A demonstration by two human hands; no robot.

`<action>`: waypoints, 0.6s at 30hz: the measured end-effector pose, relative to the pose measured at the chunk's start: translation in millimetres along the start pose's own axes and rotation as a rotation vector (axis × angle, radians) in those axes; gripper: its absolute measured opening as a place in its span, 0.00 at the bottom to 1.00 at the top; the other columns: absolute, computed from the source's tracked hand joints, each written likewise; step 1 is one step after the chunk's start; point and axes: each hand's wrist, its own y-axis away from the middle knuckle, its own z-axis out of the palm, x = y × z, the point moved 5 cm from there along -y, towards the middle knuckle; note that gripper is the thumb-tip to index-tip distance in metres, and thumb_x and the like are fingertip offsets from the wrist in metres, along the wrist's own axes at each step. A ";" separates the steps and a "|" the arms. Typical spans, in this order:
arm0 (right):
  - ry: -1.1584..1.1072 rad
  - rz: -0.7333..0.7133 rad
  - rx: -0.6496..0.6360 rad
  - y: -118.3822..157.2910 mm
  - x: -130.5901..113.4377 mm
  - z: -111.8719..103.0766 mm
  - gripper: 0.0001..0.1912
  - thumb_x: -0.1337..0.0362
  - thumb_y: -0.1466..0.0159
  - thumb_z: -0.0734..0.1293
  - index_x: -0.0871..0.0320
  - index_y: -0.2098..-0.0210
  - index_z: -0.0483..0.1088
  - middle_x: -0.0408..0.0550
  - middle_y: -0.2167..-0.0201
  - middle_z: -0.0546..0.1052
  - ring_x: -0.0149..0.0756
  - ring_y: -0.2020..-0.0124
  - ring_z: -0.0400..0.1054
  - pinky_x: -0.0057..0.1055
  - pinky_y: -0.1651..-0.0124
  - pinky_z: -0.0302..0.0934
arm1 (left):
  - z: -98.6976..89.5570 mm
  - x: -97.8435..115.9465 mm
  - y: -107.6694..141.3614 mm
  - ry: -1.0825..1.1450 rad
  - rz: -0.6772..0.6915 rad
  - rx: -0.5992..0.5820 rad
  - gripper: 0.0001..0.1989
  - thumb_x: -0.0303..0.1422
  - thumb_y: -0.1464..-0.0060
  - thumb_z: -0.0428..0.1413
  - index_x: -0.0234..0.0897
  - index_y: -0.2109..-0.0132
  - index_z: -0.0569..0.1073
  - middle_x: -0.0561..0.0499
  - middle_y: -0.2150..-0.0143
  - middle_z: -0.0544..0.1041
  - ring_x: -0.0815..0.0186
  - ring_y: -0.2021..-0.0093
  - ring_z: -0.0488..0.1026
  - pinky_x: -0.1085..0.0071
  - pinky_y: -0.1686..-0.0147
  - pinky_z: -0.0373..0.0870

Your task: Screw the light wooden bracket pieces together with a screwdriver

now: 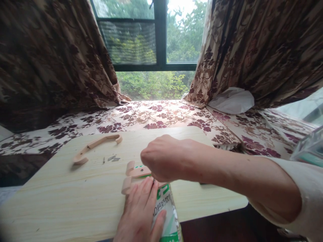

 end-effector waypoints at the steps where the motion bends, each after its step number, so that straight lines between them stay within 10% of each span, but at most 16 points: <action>1: -0.001 -0.001 -0.010 1.2 0.2 -1.0 0.07 0.72 0.45 0.64 0.61 0.70 0.74 0.49 0.75 0.74 0.30 0.78 0.60 0.29 0.77 0.45 | 1.7 0.1 2.0 -0.006 0.008 -0.016 0.27 0.47 0.42 0.45 0.31 0.44 0.66 0.46 0.43 0.70 0.60 0.43 0.65 0.64 0.47 0.59; 18: -0.062 -0.015 0.081 -0.5 4.3 2.3 0.08 0.70 0.43 0.63 0.60 0.65 0.73 0.51 0.70 0.74 0.33 0.74 0.61 0.30 0.74 0.47 | 9.4 -0.4 8.2 0.001 0.006 -0.060 0.31 0.47 0.45 0.48 0.31 0.41 0.62 0.45 0.41 0.67 0.58 0.43 0.66 0.62 0.49 0.66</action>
